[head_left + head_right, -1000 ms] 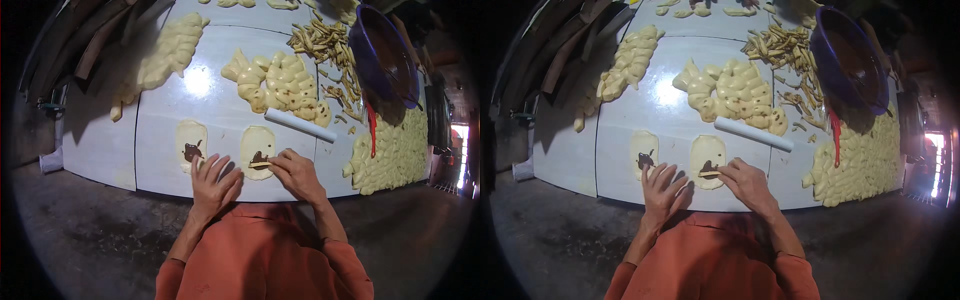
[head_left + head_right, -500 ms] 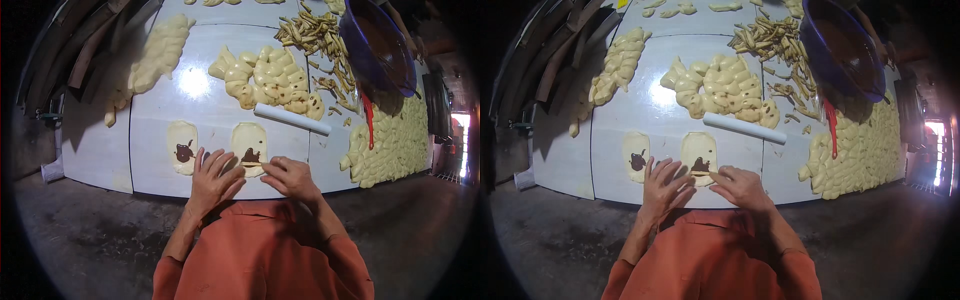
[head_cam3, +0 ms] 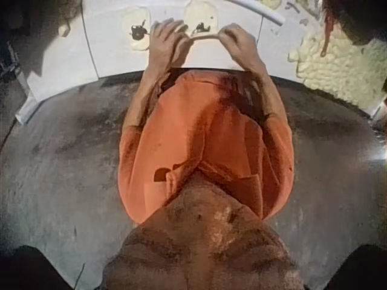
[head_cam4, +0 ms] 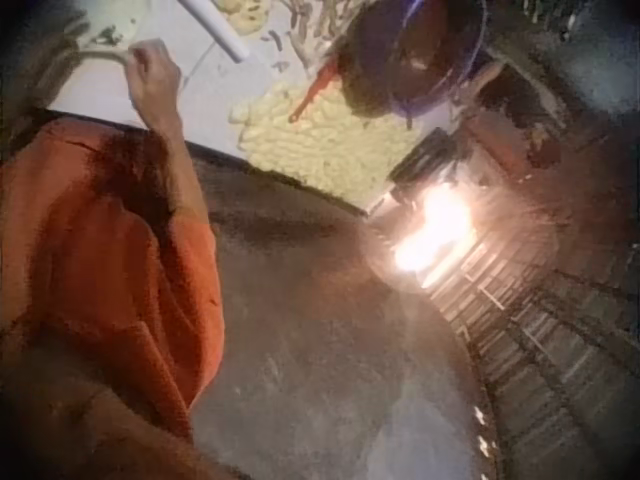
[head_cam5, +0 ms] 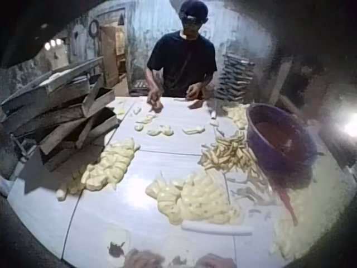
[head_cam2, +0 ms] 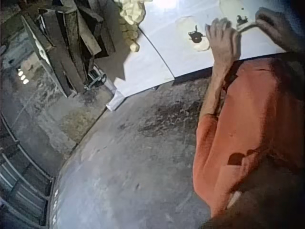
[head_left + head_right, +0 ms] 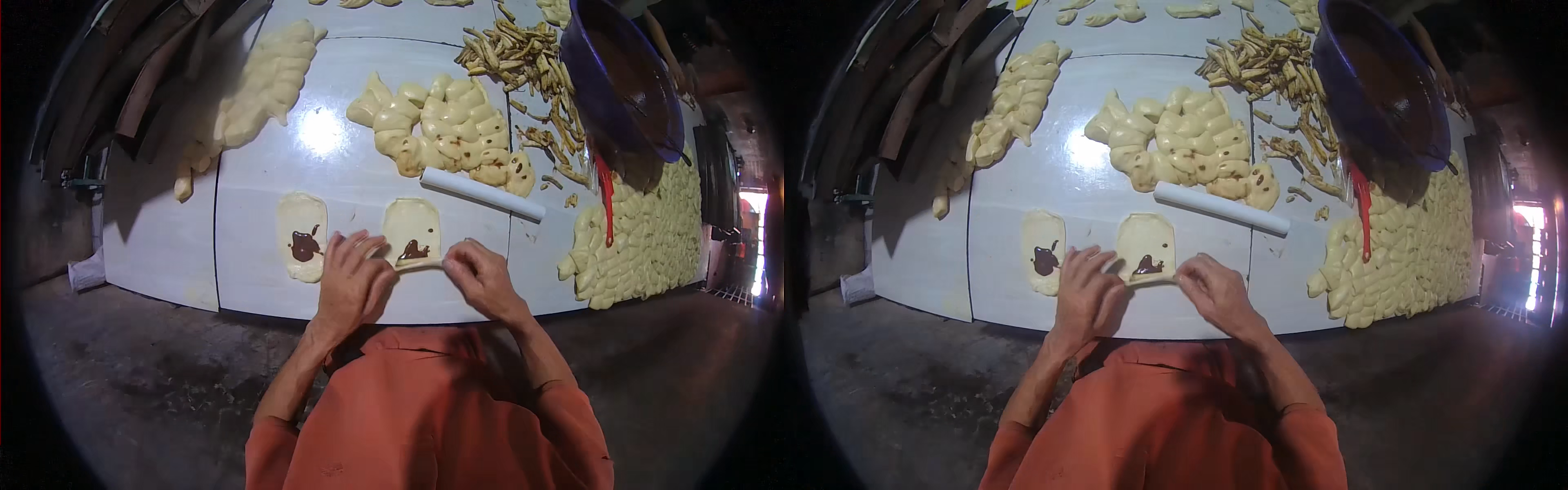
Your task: The person flattens dough portions using a rolling pin, spreads chocolate filling onto the flattened dough with a spatula, places banana slices inside, and rolls the dough up by hand.
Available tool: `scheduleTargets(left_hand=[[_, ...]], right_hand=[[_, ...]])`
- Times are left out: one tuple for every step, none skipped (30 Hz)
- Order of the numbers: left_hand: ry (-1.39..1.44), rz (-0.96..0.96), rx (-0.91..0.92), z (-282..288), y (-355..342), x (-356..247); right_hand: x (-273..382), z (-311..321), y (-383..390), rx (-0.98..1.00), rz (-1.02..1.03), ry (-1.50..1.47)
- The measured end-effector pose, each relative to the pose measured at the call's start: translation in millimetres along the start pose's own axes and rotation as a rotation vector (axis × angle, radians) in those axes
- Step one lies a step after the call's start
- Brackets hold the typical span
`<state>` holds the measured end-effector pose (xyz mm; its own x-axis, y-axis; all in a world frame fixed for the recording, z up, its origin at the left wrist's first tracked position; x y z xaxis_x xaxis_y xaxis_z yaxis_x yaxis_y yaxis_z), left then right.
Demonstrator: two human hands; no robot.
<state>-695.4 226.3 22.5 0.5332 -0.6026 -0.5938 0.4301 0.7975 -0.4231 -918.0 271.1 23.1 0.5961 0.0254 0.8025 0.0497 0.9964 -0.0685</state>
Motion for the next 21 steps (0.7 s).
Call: scheduleTargets(left_hand=[[-0.013,0.095,-0.028,1.0,-1.2,6.9],[-0.013,0.093,-0.029,-0.9,-4.0,7.2],[-0.104,0.129,-0.044,-2.9,-7.6,9.7],[-0.199,0.167,-0.057,-3.6,-9.7,12.4],[-0.186,0.188,-0.069,-7.2,-7.7,14.5],[-0.190,0.190,-0.070,-4.3,-6.2,15.0],[-0.174,0.156,-0.037,-2.6,-4.3,12.7],[-0.158,0.122,-0.003,-1.6,-2.5,11.7],[-0.152,0.107,0.005,-1.3,-0.4,14.0],[-0.154,0.109,0.004,0.0,-1.7,12.4],[-0.104,0.074,0.002,0.6,-4.6,7.0],[-0.055,0.038,0.000,0.6,-7.9,1.5],[-0.083,0.005,0.037,-3.1,-11.6,-1.9],[-0.082,0.005,0.036,-3.7,-13.5,-0.4],[-0.067,0.002,0.052,-5.9,-14.5,0.9],[-0.052,-0.002,0.069,-8.8,-15.5,1.7],[-0.070,-0.018,0.027,-8.1,-17.3,2.5],[-0.068,-0.019,0.027,-8.2,-19.4,4.2],[-0.076,-0.020,0.042,-8.5,-21.1,7.1],[-0.084,-0.020,0.058,-9.4,-22.8,9.2],[-0.072,0.005,0.042,-9.7,-25.2,11.0]], right_hand=[[-6.6,-0.5,-3.0,-0.054,-0.138,-0.050],[-11.8,-1.9,-5.0,-0.109,-0.275,-0.100],[-4.4,-1.6,-9.0,-0.185,-0.215,0.005],[-4.3,-3.2,-11.1,-0.183,-0.213,0.003],[2.1,-4.3,-14.0,-0.186,-0.085,0.092],[8.9,-5.7,-15.6,-0.187,0.043,0.180],[8.4,-3.8,-13.0,-0.148,0.014,0.173],[7.6,-0.7,-12.5,-0.148,0.014,0.174],[8.0,1.5,-12.2,-0.142,0.031,0.113],[8.1,3.2,-11.5,-0.134,0.049,0.049],[8.8,5.3,-10.0,-0.133,0.074,0.064],[10.4,5.8,-9.7,-0.131,0.075,0.063],[18.4,4.1,-10.6,-0.069,0.147,0.192],[23.5,0.8,-10.7,-0.006,0.218,0.322],[20.2,-4.9,-10.4,-0.008,0.263,0.354],[15.5,-9.2,-11.4,-0.009,0.262,0.355],[13.9,-12.6,-13.3,-0.018,0.297,0.347],[13.0,-13.5,-15.2,-0.027,0.332,0.339],[14.2,-12.5,-19.7,-0.018,0.340,0.304],[13.9,-12.5,-21.7,-0.018,0.340,0.304],[9.4,-10.6,-24.7,-0.046,0.260,0.304]])
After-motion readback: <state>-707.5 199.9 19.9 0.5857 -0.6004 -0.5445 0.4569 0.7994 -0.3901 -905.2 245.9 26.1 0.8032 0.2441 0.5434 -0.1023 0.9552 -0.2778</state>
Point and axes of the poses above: each hand's wrist, its own y-axis away from the middle knuckle, its own z-axis out of the back of the hand, x = y × z, the point moved 6 cm from there along -y, towards the middle knuckle, and after that the axes turned 13 degrees about -x, right-handed, at the moved point
